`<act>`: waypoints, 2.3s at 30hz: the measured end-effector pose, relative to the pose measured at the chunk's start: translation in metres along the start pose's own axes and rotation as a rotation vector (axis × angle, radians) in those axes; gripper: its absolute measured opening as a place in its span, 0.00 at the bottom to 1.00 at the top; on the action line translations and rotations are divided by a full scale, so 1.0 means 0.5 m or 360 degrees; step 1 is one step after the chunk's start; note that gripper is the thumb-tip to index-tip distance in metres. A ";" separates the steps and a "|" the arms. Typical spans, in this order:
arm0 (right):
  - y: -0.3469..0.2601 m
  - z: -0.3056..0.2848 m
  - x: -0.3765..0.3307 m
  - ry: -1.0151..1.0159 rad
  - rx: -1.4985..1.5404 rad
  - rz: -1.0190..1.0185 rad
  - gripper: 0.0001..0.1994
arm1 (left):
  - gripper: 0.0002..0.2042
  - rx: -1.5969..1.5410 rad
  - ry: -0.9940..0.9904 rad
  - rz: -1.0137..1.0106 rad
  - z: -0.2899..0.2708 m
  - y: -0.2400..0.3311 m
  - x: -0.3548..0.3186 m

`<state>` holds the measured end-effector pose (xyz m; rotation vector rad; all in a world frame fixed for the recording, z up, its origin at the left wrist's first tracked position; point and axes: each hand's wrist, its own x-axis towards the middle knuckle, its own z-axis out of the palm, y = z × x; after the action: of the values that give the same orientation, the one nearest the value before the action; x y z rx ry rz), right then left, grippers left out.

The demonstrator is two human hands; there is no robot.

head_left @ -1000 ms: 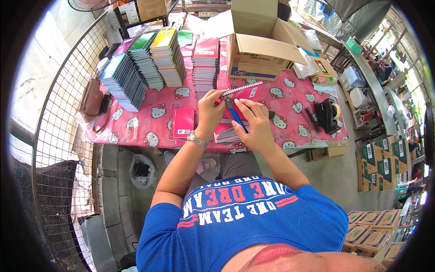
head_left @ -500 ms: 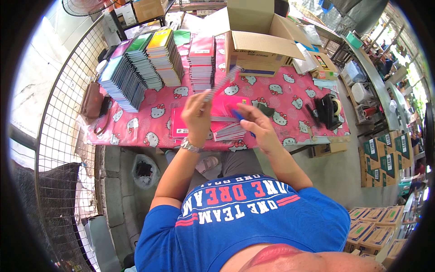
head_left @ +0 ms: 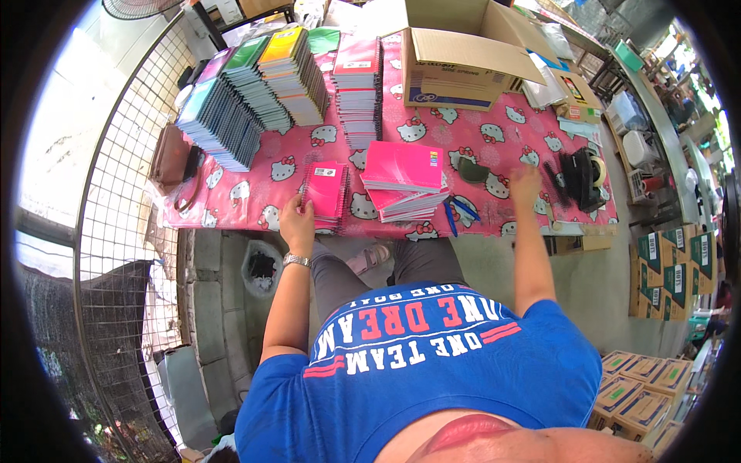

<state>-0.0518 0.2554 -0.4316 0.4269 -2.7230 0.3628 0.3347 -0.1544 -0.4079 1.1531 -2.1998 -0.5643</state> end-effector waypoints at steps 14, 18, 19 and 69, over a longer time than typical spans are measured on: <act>0.150 -0.033 0.030 0.0121 -0.0539 -0.0182 0.16 | 0.15 -0.0241 -0.0193 0.1892 -0.037 0.447 -0.010; 0.015 -0.128 0.059 0.0108 -0.0416 -0.0244 0.18 | 0.15 0.0200 -0.0558 0.1867 -0.035 0.435 0.006; -0.012 -0.145 0.058 0.0116 -0.0426 -0.0245 0.18 | 0.15 0.0070 -0.0741 0.1827 -0.052 0.445 0.016; -0.370 -0.369 -0.036 -0.0081 0.1570 -0.0931 0.14 | 0.10 -0.0272 -0.0383 0.1615 -0.047 0.497 0.059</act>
<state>0.0834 0.1452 -0.2366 1.4258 -2.1126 1.4965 0.1901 -0.0483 -0.2318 -0.1973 -2.4975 -0.4207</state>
